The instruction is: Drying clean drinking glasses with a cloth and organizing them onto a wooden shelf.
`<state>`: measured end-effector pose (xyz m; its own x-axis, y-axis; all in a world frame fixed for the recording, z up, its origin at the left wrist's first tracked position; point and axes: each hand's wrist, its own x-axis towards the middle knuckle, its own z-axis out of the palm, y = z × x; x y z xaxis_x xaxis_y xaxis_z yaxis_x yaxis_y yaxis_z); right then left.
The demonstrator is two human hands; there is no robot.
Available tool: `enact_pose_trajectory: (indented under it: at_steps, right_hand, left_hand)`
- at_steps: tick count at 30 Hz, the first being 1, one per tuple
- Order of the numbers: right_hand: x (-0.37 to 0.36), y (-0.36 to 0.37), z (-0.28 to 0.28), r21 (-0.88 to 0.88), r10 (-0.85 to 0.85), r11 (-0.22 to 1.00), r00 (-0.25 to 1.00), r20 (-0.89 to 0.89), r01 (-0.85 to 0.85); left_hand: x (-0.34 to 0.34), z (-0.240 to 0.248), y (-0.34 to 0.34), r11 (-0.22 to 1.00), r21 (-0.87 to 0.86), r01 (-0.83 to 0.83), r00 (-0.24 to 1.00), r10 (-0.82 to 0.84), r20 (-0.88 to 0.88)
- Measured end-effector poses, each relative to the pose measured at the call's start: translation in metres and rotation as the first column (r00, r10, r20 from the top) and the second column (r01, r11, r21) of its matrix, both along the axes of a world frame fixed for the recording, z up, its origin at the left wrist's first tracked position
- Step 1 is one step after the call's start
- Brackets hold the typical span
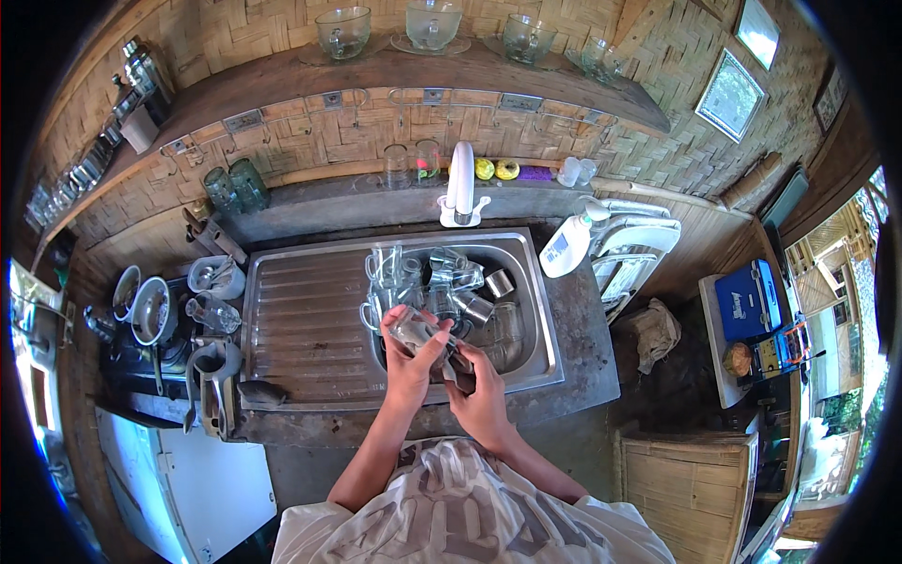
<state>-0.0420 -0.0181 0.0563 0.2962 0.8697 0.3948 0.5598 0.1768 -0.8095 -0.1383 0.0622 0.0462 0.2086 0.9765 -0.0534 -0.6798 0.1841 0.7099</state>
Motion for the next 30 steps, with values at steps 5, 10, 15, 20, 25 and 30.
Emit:
enact_pose_trajectory:
  at_steps: [5, 10, 15, 20, 25, 30]
  right_hand:
    - [0.002, -0.005, 0.007, -0.185, 0.009, 0.980, 0.947, -0.322, -0.072]
    - [0.013, -0.009, -0.005, -0.111, -0.085, 0.888, 0.079, -0.993, -0.446]
    - [0.007, -0.021, -0.020, 0.369, -0.145, 0.826, -0.794, -0.591, -0.426]
    - [0.009, -0.014, -0.018, 0.329, -0.155, 0.810, -0.718, -0.679, -0.485]
    - [0.017, -0.006, -0.001, -0.168, 0.074, 0.963, 0.808, -0.584, -0.209]
    - [0.000, -0.001, -0.010, 0.037, 0.089, 0.996, 0.994, -0.060, -0.086]
  left_hand:
    - [-0.002, 0.004, -0.002, 0.978, 0.160, 0.135, 0.991, -0.133, -0.022]
    - [-0.013, -0.004, 0.005, 0.936, 0.036, 0.351, 0.935, -0.352, 0.047]
    - [-0.011, -0.004, 0.004, 0.849, 0.024, 0.528, 0.839, -0.526, 0.141]
    - [-0.010, -0.007, 0.006, 0.907, -0.009, 0.422, 0.905, -0.420, 0.064]
    - [-0.015, 0.009, 0.009, 0.950, -0.126, 0.286, 0.958, -0.285, 0.024]
    - [-0.004, 0.007, 0.007, 0.921, -0.358, 0.155, 0.988, -0.152, 0.038]
